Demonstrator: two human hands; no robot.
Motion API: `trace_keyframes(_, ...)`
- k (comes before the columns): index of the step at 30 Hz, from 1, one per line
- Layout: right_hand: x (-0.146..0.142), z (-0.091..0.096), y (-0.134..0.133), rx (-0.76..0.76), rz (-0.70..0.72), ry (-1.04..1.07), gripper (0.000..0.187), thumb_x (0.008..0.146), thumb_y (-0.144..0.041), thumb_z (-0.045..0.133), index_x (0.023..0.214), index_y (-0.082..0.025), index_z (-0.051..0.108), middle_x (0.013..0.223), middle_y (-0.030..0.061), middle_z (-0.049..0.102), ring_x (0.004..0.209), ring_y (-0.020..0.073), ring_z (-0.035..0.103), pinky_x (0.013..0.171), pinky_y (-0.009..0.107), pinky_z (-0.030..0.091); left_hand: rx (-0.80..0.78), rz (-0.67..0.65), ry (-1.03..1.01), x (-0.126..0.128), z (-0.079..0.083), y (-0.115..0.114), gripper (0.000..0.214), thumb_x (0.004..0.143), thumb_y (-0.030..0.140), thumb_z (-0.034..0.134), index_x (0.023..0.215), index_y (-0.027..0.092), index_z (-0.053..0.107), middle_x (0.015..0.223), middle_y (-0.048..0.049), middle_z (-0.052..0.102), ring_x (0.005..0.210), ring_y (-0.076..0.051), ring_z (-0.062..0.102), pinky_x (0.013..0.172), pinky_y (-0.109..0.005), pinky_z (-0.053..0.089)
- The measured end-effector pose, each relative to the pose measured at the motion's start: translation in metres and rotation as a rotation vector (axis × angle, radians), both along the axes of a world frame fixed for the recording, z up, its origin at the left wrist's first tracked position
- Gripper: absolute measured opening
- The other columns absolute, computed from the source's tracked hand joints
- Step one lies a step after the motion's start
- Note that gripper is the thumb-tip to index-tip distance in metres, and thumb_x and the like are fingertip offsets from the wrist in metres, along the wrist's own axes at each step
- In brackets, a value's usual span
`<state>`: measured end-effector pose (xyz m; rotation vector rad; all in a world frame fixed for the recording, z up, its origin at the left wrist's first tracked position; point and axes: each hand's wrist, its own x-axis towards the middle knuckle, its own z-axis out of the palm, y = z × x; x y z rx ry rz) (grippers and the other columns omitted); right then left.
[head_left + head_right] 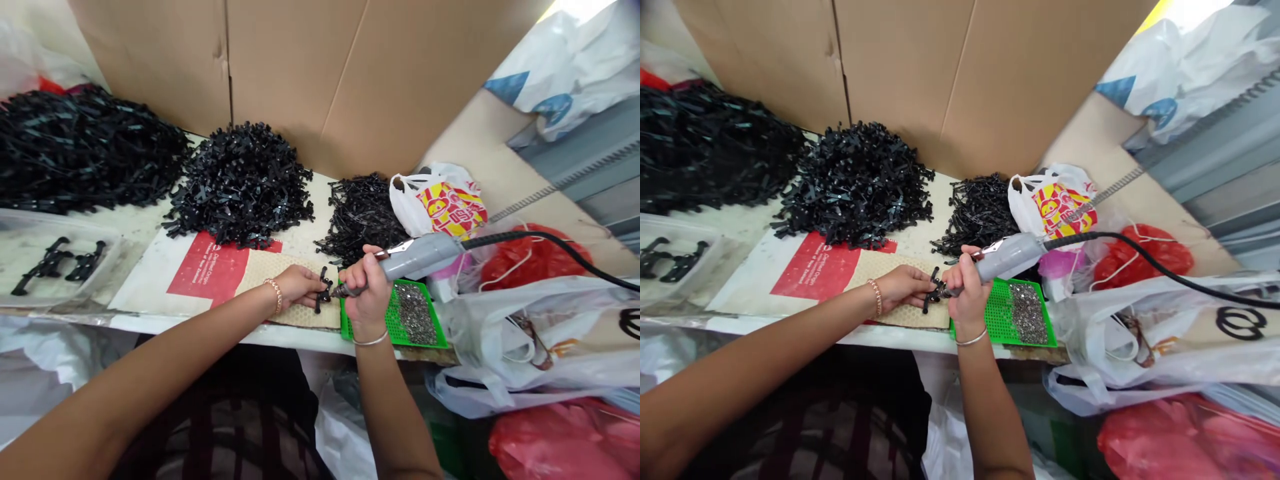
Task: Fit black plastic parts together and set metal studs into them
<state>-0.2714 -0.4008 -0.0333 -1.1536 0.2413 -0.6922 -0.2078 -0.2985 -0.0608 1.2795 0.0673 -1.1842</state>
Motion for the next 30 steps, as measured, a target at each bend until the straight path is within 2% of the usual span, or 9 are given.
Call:
trace_keyframes(5, -0.0005, 0.0008, -0.0007, -0.002, -0.008, -0.007, 0.025, 0.075, -0.038, 0.068, 0.089, -0.021, 0.056, 0.046, -0.0118, 0.032, 0.038, 0.0052, 0.030, 0.045, 0.019, 0.036, -0.016, 0.000, 0.007, 0.0001, 0.0003, 0.0005, 0.018, 0.066, 0.009, 0.076, 0.062, 0.010, 0.059, 0.057, -0.0013, 0.064, 0.051, -0.010, 0.059, 0.057, -0.025, 0.053)
trace_keyframes(14, -0.0002, -0.0038, 0.0004, -0.016, -0.034, 0.025, 0.027, 0.073, -0.039, 0.068, 0.088, -0.021, 0.054, 0.046, -0.0123, 0.032, 0.038, 0.0053, 0.029, 0.045, 0.019, 0.037, -0.010, -0.011, -0.005, -0.0008, 0.0027, 0.0015, 0.017, 0.071, 0.007, 0.071, 0.061, 0.011, 0.058, 0.052, 0.0007, 0.061, 0.048, -0.009, 0.057, 0.056, -0.024, 0.052)
trace_keyframes(23, -0.0021, -0.0040, -0.0002, -0.009, -0.045, 0.017, 0.029, 0.074, -0.041, 0.068, 0.089, -0.022, 0.052, 0.046, -0.0126, 0.031, 0.038, 0.0056, 0.029, 0.047, 0.020, 0.037, 0.001, 0.002, -0.004, -0.0010, 0.0038, 0.0011, 0.015, 0.070, 0.008, 0.072, 0.062, 0.010, 0.060, 0.057, -0.0018, 0.064, 0.050, -0.010, 0.059, 0.059, -0.027, 0.053)
trace_keyframes(30, -0.0022, -0.0060, 0.0008, -0.018, -0.047, -0.001, 0.027, 0.074, -0.039, 0.068, 0.089, -0.021, 0.053, 0.046, -0.0122, 0.032, 0.039, 0.0057, 0.030, 0.046, 0.020, 0.035, -0.005, 0.005, -0.013, -0.0008, 0.0001, 0.0011, 0.017, 0.067, 0.010, 0.076, 0.063, 0.010, 0.059, 0.059, -0.0018, 0.064, 0.050, -0.009, 0.059, 0.057, -0.025, 0.053)
